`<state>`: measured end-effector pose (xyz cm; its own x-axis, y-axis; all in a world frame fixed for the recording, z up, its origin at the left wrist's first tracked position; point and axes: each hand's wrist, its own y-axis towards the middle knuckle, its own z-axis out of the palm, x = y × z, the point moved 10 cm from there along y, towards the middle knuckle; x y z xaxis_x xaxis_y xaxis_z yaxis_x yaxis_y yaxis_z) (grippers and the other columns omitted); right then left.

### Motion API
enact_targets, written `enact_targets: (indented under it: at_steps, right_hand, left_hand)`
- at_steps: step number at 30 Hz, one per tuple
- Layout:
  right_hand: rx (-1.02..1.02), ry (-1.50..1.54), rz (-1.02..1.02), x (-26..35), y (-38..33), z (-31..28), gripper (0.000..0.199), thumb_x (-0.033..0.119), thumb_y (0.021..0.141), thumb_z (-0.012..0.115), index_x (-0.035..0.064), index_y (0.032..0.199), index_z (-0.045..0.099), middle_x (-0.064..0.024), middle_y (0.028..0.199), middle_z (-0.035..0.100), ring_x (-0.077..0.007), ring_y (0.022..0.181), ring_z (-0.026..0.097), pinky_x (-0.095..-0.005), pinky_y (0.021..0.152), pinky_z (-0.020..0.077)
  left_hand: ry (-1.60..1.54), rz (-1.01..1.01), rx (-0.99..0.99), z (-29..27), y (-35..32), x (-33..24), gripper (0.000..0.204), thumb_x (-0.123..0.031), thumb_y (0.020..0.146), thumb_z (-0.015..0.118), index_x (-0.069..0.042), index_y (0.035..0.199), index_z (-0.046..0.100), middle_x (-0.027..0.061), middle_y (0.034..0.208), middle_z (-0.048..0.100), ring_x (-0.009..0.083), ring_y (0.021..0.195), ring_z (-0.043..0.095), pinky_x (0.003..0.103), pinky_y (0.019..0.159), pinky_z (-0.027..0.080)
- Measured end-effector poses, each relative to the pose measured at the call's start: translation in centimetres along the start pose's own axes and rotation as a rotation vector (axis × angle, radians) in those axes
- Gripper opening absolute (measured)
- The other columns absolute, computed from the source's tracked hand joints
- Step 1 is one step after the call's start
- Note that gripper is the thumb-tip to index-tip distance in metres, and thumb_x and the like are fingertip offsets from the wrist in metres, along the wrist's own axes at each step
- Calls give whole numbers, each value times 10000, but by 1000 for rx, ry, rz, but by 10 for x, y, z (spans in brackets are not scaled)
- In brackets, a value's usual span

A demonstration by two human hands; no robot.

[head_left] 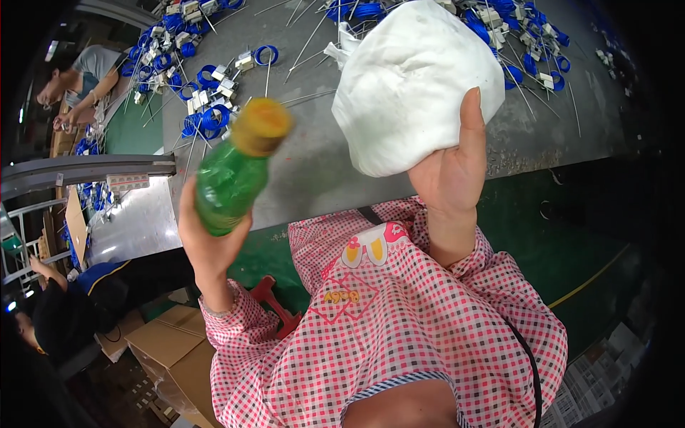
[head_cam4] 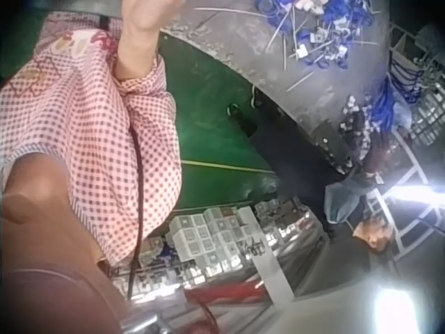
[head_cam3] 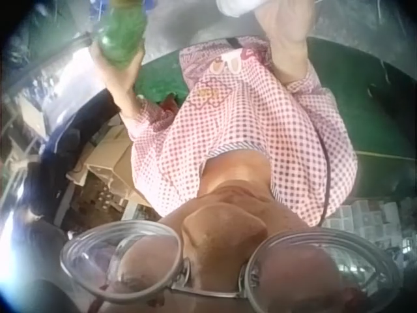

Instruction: Cleaning small mechanical components with a cloth and a cleaning agent.

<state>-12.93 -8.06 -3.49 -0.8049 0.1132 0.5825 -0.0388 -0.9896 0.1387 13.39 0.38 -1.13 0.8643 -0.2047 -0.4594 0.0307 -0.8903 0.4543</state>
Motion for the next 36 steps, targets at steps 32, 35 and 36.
enact_targets:
  at_steps: [32,35,36]
  right_hand:
    - [23,-98,-80,19,-13,-6,517,336,909,289,10,1297,186,-152,1290,324,-267,1183,348,-391,978,298]
    - [20,-136,-99,23,-12,-9,535,353,904,290,6,1297,183,-157,1293,317,-275,1187,342,-396,978,301]
    - [20,-135,-101,23,-12,-8,535,353,904,290,6,1297,183,-157,1293,317,-275,1187,342,-396,978,301]
  left_hand:
    - [431,430,183,25,49,-101,710,-79,489,690,-41,1156,447,111,1003,531,251,853,521,348,730,398]
    - [454,430,144,24,50,-97,698,-68,501,680,-42,1158,446,110,1007,532,250,846,522,348,727,398]
    - [455,431,144,25,49,-96,698,-68,501,680,-42,1158,446,110,1007,532,250,846,522,348,727,398]
